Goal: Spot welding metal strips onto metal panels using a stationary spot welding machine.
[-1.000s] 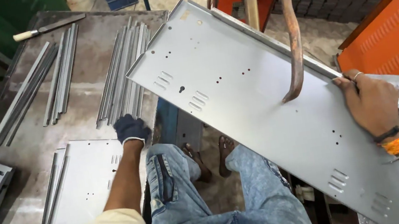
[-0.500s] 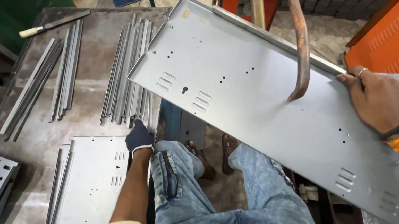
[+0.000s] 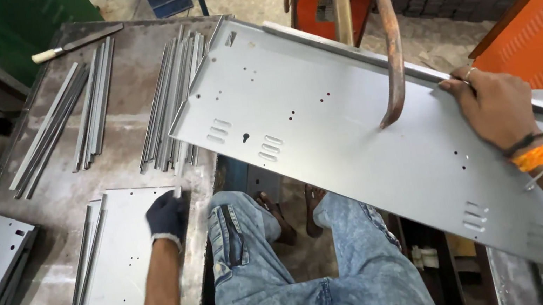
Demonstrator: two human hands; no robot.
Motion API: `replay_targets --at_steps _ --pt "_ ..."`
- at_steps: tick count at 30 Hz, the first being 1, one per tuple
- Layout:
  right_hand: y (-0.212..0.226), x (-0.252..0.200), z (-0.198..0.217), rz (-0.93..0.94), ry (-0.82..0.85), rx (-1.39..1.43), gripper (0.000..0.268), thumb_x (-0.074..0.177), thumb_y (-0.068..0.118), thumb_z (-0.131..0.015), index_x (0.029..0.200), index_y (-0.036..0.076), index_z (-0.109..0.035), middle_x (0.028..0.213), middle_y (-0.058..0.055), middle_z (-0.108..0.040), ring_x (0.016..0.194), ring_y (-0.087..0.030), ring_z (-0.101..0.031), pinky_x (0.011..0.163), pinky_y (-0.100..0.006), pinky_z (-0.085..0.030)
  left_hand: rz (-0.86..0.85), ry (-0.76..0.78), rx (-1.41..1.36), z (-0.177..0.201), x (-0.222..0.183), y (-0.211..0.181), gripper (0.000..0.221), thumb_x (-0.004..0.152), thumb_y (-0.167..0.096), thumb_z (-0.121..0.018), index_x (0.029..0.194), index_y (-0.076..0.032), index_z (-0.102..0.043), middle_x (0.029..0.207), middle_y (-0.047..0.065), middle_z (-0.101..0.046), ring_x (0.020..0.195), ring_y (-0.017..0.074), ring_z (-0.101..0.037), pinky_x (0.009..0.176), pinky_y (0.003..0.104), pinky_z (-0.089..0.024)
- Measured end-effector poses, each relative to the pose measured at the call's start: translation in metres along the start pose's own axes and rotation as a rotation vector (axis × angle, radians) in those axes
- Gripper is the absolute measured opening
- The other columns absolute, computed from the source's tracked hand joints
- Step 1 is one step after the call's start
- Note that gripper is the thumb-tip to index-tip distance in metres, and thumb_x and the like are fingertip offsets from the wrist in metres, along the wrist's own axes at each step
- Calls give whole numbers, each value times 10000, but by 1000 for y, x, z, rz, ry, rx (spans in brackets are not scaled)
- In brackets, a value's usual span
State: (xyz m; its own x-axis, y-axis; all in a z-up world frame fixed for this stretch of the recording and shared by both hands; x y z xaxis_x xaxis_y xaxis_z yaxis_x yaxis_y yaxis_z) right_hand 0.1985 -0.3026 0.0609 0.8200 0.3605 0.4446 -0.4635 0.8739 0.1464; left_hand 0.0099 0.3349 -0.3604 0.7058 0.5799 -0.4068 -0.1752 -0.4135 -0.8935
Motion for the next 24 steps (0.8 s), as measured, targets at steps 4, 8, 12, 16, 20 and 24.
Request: replay_targets --at_steps 4,8,12,16,20,24 --pt "0 13 -4 25 9 24 296 1101 346 -608 1141 93 -757 869 -186 -708 813 -385 -692 701 -488 -507 -389 -98 161 41 -81 -100 344 984 -60 -596 1320 -46 -671 814 3 -680 612 58 -542 521 229 -429" --pt "1 24 -3 47 29 46 302 1084 337 -604 1131 90 -770 880 -199 -718 837 -399 -695 714 -493 -520 -715 -117 400 92 -126 -200 336 1015 16 -628 1335 -49 -708 983 25 -706 810 59 -603 736 218 -487" --pt "-3 39 -5 92 21 62 318 1054 345 -618 1096 72 -776 925 -201 -736 825 -401 -697 722 -497 -523 -636 -90 547 65 -195 -295 338 991 89 -573 1269 -36 -721 1075 78 -741 957 123 -691 894 264 -554" --pt "-18 59 -19 48 148 110 336 1051 358 -611 1121 88 -798 840 -190 -731 701 -357 -674 657 -476 -510 -740 88 886 9 -214 -340 451 931 136 -521 1285 -45 -733 1057 131 -758 956 175 -678 867 311 -534" --pt "-27 87 -34 -53 360 174 422 966 443 -732 969 26 -795 699 -179 -701 588 -285 -630 594 -445 -497 -1180 13 1419 -58 -218 -370 200 1049 -18 -636 1107 -128 -792 1014 106 -753 945 231 -699 885 342 -545" --pt "-27 103 -43 -90 487 239 434 933 432 -756 890 2 -792 685 -155 -712 593 -234 -618 583 -418 -501 -1452 19 1461 -172 -258 -393 43 987 -196 -755 967 -169 -781 972 63 -754 899 293 -668 827 426 -513"
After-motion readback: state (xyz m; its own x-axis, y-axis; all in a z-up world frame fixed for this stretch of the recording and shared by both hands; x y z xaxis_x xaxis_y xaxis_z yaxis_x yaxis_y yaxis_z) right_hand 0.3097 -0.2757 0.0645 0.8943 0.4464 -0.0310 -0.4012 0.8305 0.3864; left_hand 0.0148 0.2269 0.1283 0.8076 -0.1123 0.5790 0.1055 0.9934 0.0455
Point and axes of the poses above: each hand's wrist, its own x-axis towards the middle knuckle, its own z-axis out of the back of the hand, y = z × x, the point moved 9 cm from there along x, towards the middle knuckle
